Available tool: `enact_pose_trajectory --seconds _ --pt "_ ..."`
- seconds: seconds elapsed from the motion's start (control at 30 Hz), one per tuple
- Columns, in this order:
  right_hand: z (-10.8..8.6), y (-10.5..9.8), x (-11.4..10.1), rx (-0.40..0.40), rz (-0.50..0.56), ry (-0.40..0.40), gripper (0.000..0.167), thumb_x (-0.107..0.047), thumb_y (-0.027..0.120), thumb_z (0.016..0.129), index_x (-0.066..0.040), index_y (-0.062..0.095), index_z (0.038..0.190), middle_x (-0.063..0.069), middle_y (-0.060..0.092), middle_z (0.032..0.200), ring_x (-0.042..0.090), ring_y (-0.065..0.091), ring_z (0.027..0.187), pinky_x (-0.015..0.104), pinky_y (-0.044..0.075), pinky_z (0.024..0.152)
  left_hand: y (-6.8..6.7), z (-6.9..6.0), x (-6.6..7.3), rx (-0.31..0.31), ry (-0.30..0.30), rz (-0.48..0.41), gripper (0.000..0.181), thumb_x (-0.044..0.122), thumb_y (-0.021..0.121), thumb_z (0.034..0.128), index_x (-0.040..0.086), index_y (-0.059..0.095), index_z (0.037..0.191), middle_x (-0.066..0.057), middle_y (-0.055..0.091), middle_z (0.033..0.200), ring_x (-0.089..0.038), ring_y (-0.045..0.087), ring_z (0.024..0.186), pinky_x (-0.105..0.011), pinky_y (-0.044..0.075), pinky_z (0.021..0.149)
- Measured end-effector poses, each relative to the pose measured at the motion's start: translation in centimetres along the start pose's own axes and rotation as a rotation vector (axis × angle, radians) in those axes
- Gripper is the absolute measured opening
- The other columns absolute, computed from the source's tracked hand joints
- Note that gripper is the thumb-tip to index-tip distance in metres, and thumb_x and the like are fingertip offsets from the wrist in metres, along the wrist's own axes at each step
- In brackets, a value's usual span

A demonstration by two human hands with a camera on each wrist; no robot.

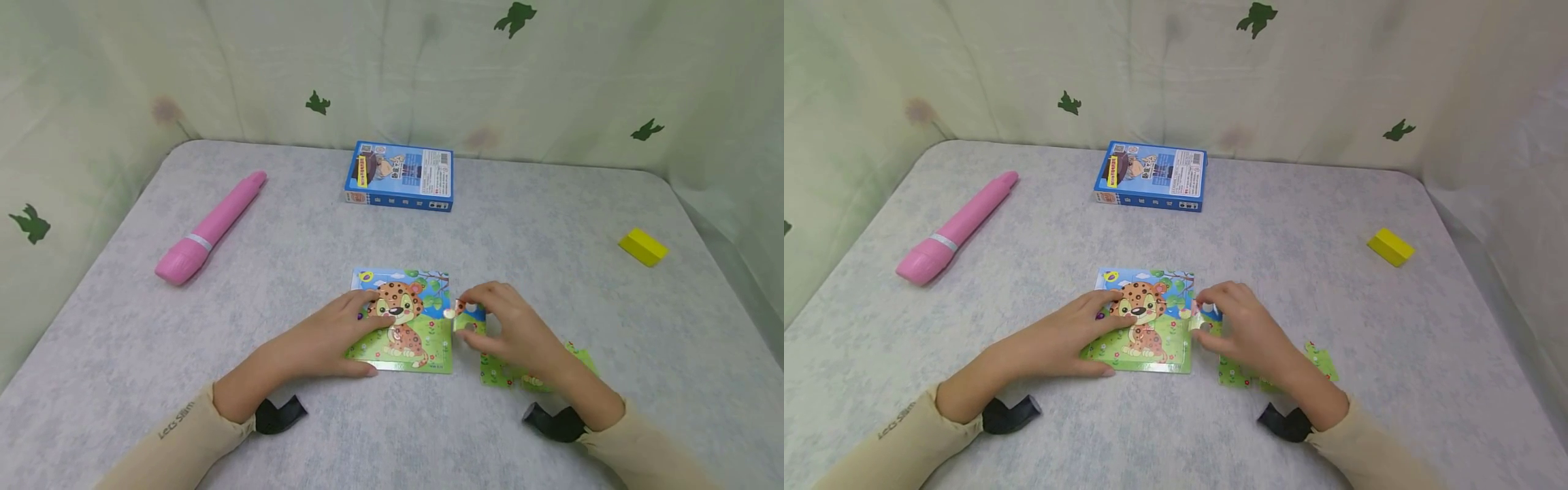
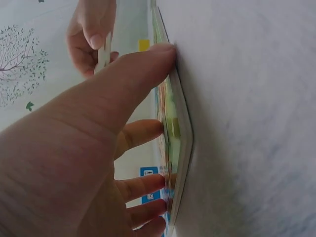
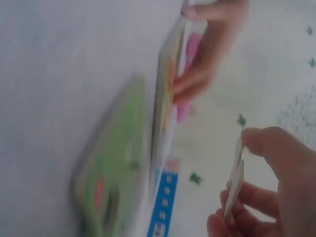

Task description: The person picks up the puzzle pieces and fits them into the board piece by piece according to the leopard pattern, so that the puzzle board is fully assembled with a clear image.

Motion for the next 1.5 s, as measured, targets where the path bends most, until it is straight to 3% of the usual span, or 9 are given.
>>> enact_pose_trajectory --seconds 0.23,0.43,0.7,0.87,1.07,1.13,1.23,1.37,1.5 --pt "1.8 3.7 -0.8 -0.134 -0.035 0.142 0.040 -0.029 0.074 0.074 -0.007 0.061 0.105 0.002 0.054 0.100 0.016 0.047 0.094 0.032 0.044 0.077 0.2 0.2 0.1 -0.016 -0.022 0.011 0.070 0.054 0.063 0.0756 0.020 0.044 0.133 -0.013 0.025 0.140 -0.026 0.022 0.127 -0.040 0.032 0.096" --pt "2.6 5.4 -0.3 -0.186 -0.081 0.163 0.044 -0.032 0.072 0.075 -0.006 0.062 0.108 0.002 0.053 0.098 0.017 0.047 0.092 0.032 0.044 0.077 0.3 0.4 0.2 0.000 -0.008 0.023 0.068 0.055 0.062 0.0760 0.018 0.045 0.131 -0.013 0.026 0.139 -0.027 0.023 0.127 -0.040 0.031 0.098" --pt "2.8 6.0 0.2 -0.170 -0.101 0.167 0.043 -0.032 0.073 0.075 -0.009 0.062 0.109 0.001 0.052 0.099 0.016 0.045 0.091 0.030 0.043 0.074 0.4 1.2 0.7 0.044 0.097 0.049 0.068 0.056 0.060 0.0773 0.009 0.047 0.125 -0.005 0.037 0.134 -0.024 0.026 0.127 -0.036 0.020 0.103" --pt "2.9 5.9 0.0 -0.184 -0.138 0.165 0.041 -0.032 0.073 0.075 -0.009 0.066 0.108 0.001 0.052 0.099 0.016 0.045 0.087 0.028 0.041 0.070 0.6 1.4 0.7 0.032 0.072 0.097 0.077 0.063 0.053 0.0771 0.020 0.037 0.138 -0.006 0.037 0.133 -0.028 0.028 0.125 -0.044 0.024 0.099" --pt "2.5 5.6 -0.5 -0.283 -0.244 0.161 0.056 -0.047 0.066 0.077 -0.013 0.059 0.121 0.003 0.049 0.107 0.021 0.046 0.093 0.035 0.037 0.071 0.9 1.8 0.6 0.025 0.054 0.144 0.076 0.067 0.049 0.0769 0.024 0.037 0.139 -0.005 0.036 0.133 -0.029 0.028 0.124 -0.043 0.022 0.099" --pt "2.2 5.5 -0.4 -0.312 -0.224 0.161 0.061 -0.049 0.064 0.078 -0.014 0.054 0.126 0.005 0.047 0.114 0.024 0.045 0.101 0.040 0.037 0.078 1.0 1.8 0.5 0.032 0.058 0.147 0.076 0.067 0.049 0.0768 0.024 0.038 0.138 -0.005 0.037 0.132 -0.028 0.028 0.124 -0.043 0.023 0.099" --pt "1.7 5.2 0.1 -0.319 -0.104 0.188 0.065 -0.049 0.062 0.079 -0.015 0.047 0.132 0.007 0.042 0.125 0.026 0.042 0.111 0.046 0.035 0.087 1.1 1.8 0.4 0.045 0.061 0.131 0.076 0.067 0.049 0.0766 0.023 0.038 0.137 -0.005 0.036 0.133 -0.028 0.028 0.124 -0.043 0.023 0.099" --pt "0.8 3.9 0.3 -0.282 0.087 0.241 0.069 -0.048 0.061 0.081 -0.015 0.037 0.137 0.006 0.032 0.134 0.024 0.033 0.121 0.048 0.033 0.093 1.0 1.4 0.3 0.071 0.060 0.062 0.079 0.065 0.052 0.0766 0.021 0.034 0.139 -0.006 0.035 0.134 -0.027 0.028 0.125 -0.044 0.024 0.100" --pt "-0.4 2.1 0.0 -0.234 0.144 0.256 0.072 -0.045 0.062 0.081 -0.016 0.030 0.139 0.003 0.027 0.138 0.021 0.027 0.125 0.049 0.033 0.094 0.6 0.5 -0.1 0.122 0.048 -0.007 0.082 0.061 0.056 0.0771 0.017 0.029 0.141 -0.007 0.032 0.136 -0.024 0.028 0.125 -0.042 0.026 0.100"
Point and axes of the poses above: each hand's wrist, its own z-axis towards the middle knuckle, its own y-axis out of the palm, x = y × z, the point moved 5 cm from there along z, towards the middle knuckle
